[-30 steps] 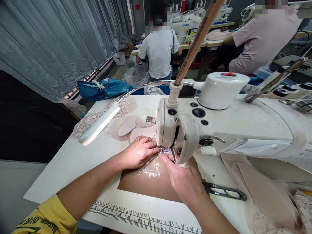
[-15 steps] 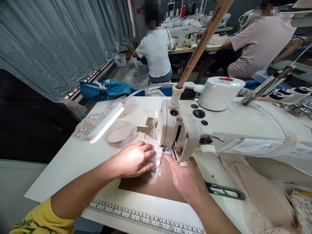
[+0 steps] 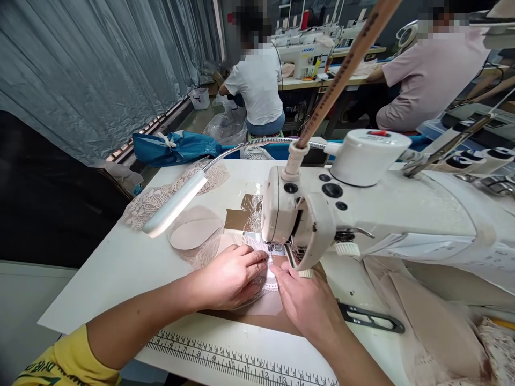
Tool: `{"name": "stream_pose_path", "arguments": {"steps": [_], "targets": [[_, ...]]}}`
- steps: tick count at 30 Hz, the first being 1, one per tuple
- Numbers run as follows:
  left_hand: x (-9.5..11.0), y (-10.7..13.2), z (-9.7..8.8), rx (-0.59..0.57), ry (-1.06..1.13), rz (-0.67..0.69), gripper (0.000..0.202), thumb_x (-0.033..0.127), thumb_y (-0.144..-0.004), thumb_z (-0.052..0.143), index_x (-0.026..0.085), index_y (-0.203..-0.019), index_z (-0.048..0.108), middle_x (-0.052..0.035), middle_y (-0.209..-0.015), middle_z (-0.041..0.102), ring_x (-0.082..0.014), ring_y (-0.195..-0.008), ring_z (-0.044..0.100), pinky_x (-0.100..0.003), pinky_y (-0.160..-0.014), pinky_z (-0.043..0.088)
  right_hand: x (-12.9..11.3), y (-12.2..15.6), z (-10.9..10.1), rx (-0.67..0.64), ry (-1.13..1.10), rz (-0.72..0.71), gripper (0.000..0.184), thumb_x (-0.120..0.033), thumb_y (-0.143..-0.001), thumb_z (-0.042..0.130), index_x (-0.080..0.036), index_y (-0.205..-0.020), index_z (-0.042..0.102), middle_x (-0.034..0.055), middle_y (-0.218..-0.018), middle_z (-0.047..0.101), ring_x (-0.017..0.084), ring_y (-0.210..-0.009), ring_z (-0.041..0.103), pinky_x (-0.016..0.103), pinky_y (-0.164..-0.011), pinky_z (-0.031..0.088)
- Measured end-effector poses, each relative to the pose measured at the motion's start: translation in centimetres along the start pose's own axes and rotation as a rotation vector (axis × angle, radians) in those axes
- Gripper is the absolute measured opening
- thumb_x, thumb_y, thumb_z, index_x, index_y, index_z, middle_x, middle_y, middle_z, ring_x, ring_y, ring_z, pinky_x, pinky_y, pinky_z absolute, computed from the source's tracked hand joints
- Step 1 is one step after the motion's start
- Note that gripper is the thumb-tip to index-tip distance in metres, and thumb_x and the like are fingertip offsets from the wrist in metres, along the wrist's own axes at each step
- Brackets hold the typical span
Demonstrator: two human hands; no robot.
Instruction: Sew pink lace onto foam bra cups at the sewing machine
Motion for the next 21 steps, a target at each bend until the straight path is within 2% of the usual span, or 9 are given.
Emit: {"name": "stream_pose_path", "arguments": {"steps": [3, 8, 12, 15, 21], "targets": [[-0.1, 0.1, 0.2, 0.028, 0.003, 0.012, 0.036, 0.029, -0.091, 0.042, 0.011, -0.118, 0.057, -0.0118, -0.127, 0.056, -0.0246, -0.098, 0.052, -0.039, -0.078, 0.045, -0.4, -0.5, -0.3, 0.012, 0.003, -0.030, 0.032, -0.015, -0.089, 0.039, -0.021, -0.102, 0.068, 0.0042, -0.078, 0.066, 0.015, -0.065, 0.057, 0.027, -0.061, 0.042], [-0.8, -0.1, 0.3, 0.033, 0.018, 0.014, 0.042, 0.028, -0.089, 0.042, 0.009, -0.125, 0.052, -0.0115, -0.133, 0.052, -0.0252, -0.099, 0.050, -0.039, -0.081, 0.043, -0.4, -0.3, -0.1, 0.027, -0.024, -0.027, 0.032, -0.013, -0.090, 0.038, -0.018, -0.105, 0.066, 0.0039, -0.081, 0.066, 0.013, -0.063, 0.054, 0.027, -0.058, 0.037], [-1.2, -0.3, 0.1, 0.027, 0.001, 0.015, 0.040, 0.027, -0.091, 0.041, 0.010, -0.125, 0.053, -0.0116, -0.132, 0.053, -0.0247, -0.098, 0.050, -0.038, -0.081, 0.041, -0.3, 0.3, -0.4, 0.054, -0.090, -0.016, 0.030, -0.012, -0.090, 0.039, -0.019, -0.103, 0.066, 0.0024, -0.080, 0.065, 0.013, -0.062, 0.052, 0.026, -0.061, 0.037], [-1.2, -0.3, 0.1, 0.027, -0.023, 0.031, 0.038, 0.024, -0.091, 0.041, 0.011, -0.124, 0.053, -0.0115, -0.132, 0.053, -0.0244, -0.099, 0.050, -0.038, -0.082, 0.040, -0.5, 0.5, -0.6, 0.021, -0.182, -0.041, 0.031, -0.009, -0.086, 0.040, -0.020, -0.099, 0.066, 0.0007, -0.075, 0.062, 0.012, -0.062, 0.052, 0.026, -0.063, 0.037], [-1.1, -0.4, 0.5, 0.035, -0.032, 0.045, 0.038, 0.022, -0.088, 0.045, 0.010, -0.124, 0.054, -0.0117, -0.131, 0.054, -0.0240, -0.099, 0.050, -0.037, -0.083, 0.039, -0.8, 0.2, -0.9, -0.006, -0.214, -0.064, 0.031, -0.007, -0.083, 0.041, -0.020, -0.094, 0.067, -0.0001, -0.069, 0.058, 0.013, -0.060, 0.051, 0.026, -0.058, 0.035]]}}
Point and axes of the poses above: each hand's wrist, its own y-axis away from the middle knuckle, its own z-axis out of the palm, x = y × z, the point moved 5 cm from there along -y, towards the middle knuckle
